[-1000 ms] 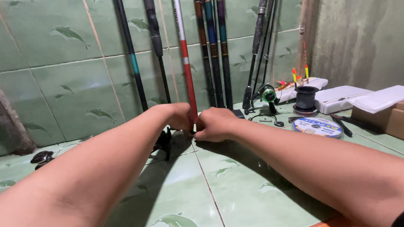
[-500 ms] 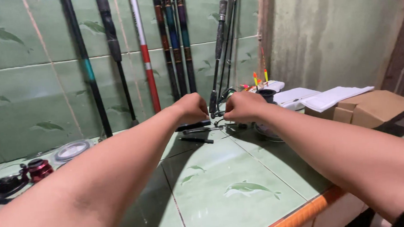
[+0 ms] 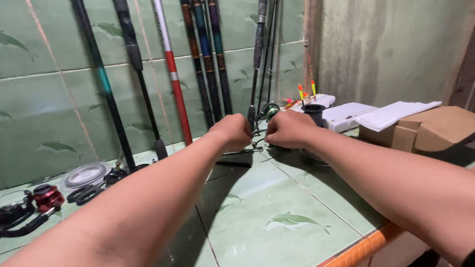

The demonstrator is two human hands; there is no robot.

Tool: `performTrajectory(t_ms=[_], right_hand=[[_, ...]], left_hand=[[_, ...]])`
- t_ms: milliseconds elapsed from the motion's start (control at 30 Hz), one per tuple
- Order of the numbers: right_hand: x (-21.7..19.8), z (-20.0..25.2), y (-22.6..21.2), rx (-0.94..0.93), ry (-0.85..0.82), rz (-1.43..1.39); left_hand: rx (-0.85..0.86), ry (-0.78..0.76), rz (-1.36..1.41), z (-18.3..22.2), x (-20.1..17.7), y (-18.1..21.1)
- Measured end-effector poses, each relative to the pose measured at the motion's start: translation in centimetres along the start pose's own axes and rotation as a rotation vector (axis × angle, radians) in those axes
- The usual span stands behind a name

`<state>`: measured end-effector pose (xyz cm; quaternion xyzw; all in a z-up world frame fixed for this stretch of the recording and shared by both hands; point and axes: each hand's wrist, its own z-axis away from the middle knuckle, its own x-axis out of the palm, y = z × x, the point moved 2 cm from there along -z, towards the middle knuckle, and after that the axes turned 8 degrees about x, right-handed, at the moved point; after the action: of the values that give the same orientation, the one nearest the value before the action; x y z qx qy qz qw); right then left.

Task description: Assembling and threading line through a fishing reel on the floor

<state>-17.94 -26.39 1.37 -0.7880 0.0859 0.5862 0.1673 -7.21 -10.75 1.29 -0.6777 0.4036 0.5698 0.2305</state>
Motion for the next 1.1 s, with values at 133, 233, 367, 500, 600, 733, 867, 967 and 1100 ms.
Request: performTrajectory(t_ms=[133, 233, 367, 500, 600, 733, 867, 967, 1100], right_hand=[[-1.6, 2.1, -5.0, -0.089, 0.011, -0.077], [-0.9, 2.2, -8.6, -0.161, 0.049, -0.159], [-0.7, 3.8, -13.6, -0.352, -0.004, -0.321], [-0.3, 4.6, -17.6, -0.46, -0.066, -0.333], [0.6, 4.4, -19.7, -0.515, -0.08, -0.312], [1.6, 4.5, -21.3, -0.549, -0.118, -0.338], [1.4, 4.4, -20.1, -0.528, -0.068, -0.19], [0.5, 4.5, -18.1, -0.473, -0.041, -0.091], [0.7, 3.9, -15.5, -0.394, -0.07, 0.019]], left_hand=[[-0.065, 0.071, 0.009, 3.5, -3.9, -2.0], [-0.092, 0.192, -0.062, 6.5, -7.1, -4.0], [-0.119, 0.37, -0.067, 11.8, -11.4, -6.1], [-0.166, 0.492, -0.046, 17.2, -13.7, -8.8], [-0.239, 0.588, -0.042, 19.6, -13.4, -12.7], [-0.294, 0.615, 0.01, 23.1, -11.9, -15.0], [-0.33, 0.476, 0.18, 25.6, -9.5, -14.8], [-0.355, 0.406, 0.232, 26.3, -8.3, -15.0], [-0.354, 0.39, 0.229, 24.9, -6.8, -16.5]])
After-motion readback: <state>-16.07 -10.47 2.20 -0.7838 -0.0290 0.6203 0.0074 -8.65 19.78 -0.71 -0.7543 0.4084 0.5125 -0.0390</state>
